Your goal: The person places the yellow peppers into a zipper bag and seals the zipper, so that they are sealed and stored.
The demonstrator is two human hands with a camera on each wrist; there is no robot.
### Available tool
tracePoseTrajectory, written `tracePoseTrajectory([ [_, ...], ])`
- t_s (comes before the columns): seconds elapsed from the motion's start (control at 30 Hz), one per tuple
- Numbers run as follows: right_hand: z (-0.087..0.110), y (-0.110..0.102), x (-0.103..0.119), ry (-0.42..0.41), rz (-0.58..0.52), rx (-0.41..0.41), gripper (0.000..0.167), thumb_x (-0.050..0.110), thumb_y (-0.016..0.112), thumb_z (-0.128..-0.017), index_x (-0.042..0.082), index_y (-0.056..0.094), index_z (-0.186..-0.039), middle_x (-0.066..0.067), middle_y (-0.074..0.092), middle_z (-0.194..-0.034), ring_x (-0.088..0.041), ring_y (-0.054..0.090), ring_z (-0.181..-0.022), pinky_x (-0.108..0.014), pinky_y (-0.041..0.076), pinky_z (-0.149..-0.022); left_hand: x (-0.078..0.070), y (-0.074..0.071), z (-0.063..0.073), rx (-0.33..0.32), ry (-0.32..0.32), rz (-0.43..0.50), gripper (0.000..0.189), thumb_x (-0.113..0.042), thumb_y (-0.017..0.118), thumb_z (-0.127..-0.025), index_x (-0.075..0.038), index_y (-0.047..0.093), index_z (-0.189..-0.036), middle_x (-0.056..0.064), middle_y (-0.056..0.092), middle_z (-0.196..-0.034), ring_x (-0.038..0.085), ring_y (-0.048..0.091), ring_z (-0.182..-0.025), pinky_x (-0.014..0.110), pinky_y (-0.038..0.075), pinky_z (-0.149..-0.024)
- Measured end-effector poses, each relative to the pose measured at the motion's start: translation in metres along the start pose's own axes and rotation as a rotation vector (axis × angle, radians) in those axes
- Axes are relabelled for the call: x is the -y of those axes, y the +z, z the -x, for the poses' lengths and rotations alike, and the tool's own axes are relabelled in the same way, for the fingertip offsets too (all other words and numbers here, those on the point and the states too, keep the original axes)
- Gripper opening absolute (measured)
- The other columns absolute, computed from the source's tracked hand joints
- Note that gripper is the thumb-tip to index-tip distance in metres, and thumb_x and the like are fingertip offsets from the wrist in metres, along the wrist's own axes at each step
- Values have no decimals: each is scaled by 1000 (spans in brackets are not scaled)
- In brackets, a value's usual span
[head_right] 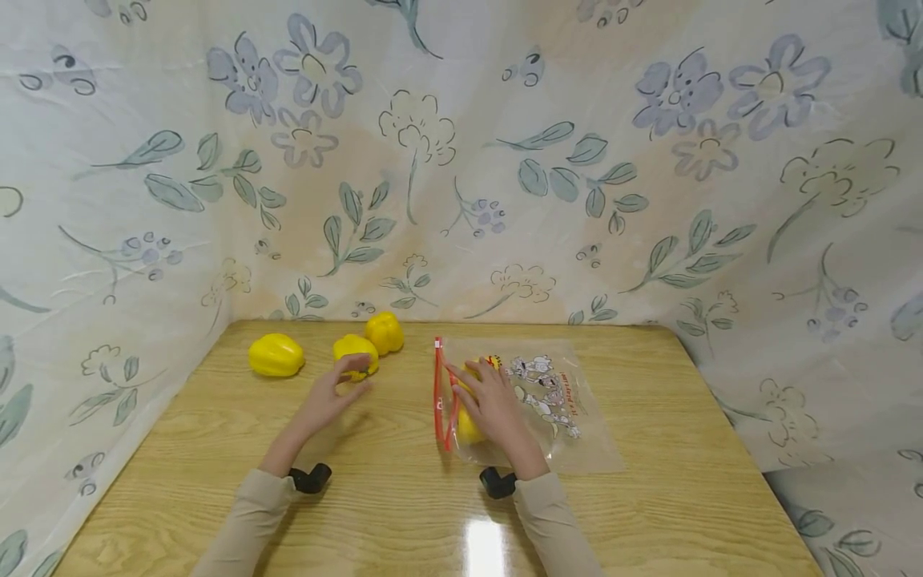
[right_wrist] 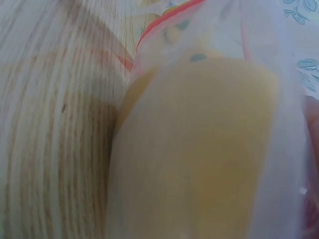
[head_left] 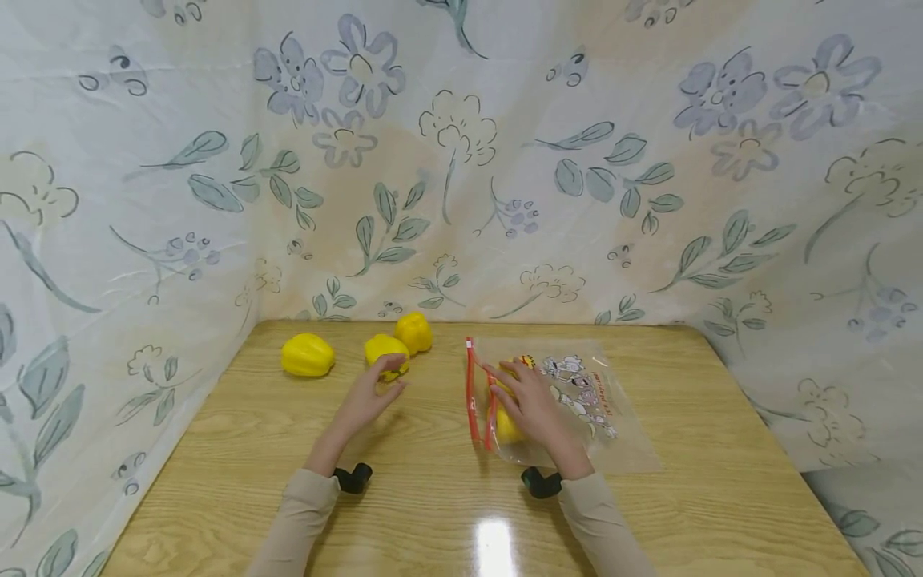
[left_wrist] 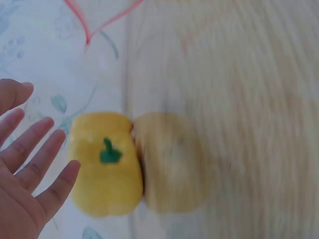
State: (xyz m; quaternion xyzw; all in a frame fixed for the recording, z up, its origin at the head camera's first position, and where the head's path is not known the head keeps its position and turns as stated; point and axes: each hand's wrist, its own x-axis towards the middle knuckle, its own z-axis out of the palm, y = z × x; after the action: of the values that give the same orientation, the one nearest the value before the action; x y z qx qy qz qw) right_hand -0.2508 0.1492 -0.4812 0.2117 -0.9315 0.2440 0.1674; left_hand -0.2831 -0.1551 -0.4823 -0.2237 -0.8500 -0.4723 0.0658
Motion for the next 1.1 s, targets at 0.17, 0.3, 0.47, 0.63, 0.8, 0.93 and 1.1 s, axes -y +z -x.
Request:
tracePoseTrajectory([
  [0.17,0,0,-1,4,18,3,39,33,51,-95,30,50,-134,-11,52,-132,-33,37,-130,-60,19,-108,4,-16,2,-19,-8,-41,44,-14,61,-90,-5,46,-130,13,51,-132,30,48,-119,54,39,-98],
  [0.3,0,0,-1,4,16,2,39,33,50,-95,30,50,-134,-10,52,-132,-33,37,-130,-60,18,-108,10,-28,4,-23,-6,-64,44,-13,60,-90,-5,45,-131,12,49,-134,30,46,-121,54,37,-99],
  [0.47,1,1,-1,1,1,-4,38,31,52,-95,28,52,-133,-11,52,-131,-34,36,-131,-61,19,-108,17,-43,5,-43,7,-122,44,-14,61,-90,-5,46,-131,13,50,-133,31,47,-120,54,36,-99],
  [0.63,1,1,-1,1,-7,0,37,32,51,-95,28,52,-132,-11,53,-131,-35,35,-131,-61,19,-108,24,-57,7,-58,-16,-187,47,-19,62,-90,-6,45,-132,14,51,-132,32,46,-121,53,35,-101],
  [0.8,2,2,-2,3,6,6,38,33,51,-95,29,52,-133,-11,52,-131,-34,36,-131,-61,19,-108,28,-69,8,-33,-36,-201,50,-23,63,-89,-6,45,-133,16,51,-132,33,44,-123,53,34,-103],
  [0.93,2,2,-2,0,12,1,38,32,52,-95,29,52,-133,-11,52,-131,-34,36,-130,-61,19,-108,35,-77,8,-6,-30,-234,54,-24,65,-87,-6,45,-133,17,50,-133,35,43,-124,53,35,-102],
  [1.1,3,3,-1,-8,8,-3,38,32,51,-95,29,52,-133,-11,53,-131,-35,36,-130,-61,19,-108,47,-87,8,-17,17,-282,58,-24,68,-85,-2,45,-133,19,49,-133,37,43,-123,54,35,-101],
])
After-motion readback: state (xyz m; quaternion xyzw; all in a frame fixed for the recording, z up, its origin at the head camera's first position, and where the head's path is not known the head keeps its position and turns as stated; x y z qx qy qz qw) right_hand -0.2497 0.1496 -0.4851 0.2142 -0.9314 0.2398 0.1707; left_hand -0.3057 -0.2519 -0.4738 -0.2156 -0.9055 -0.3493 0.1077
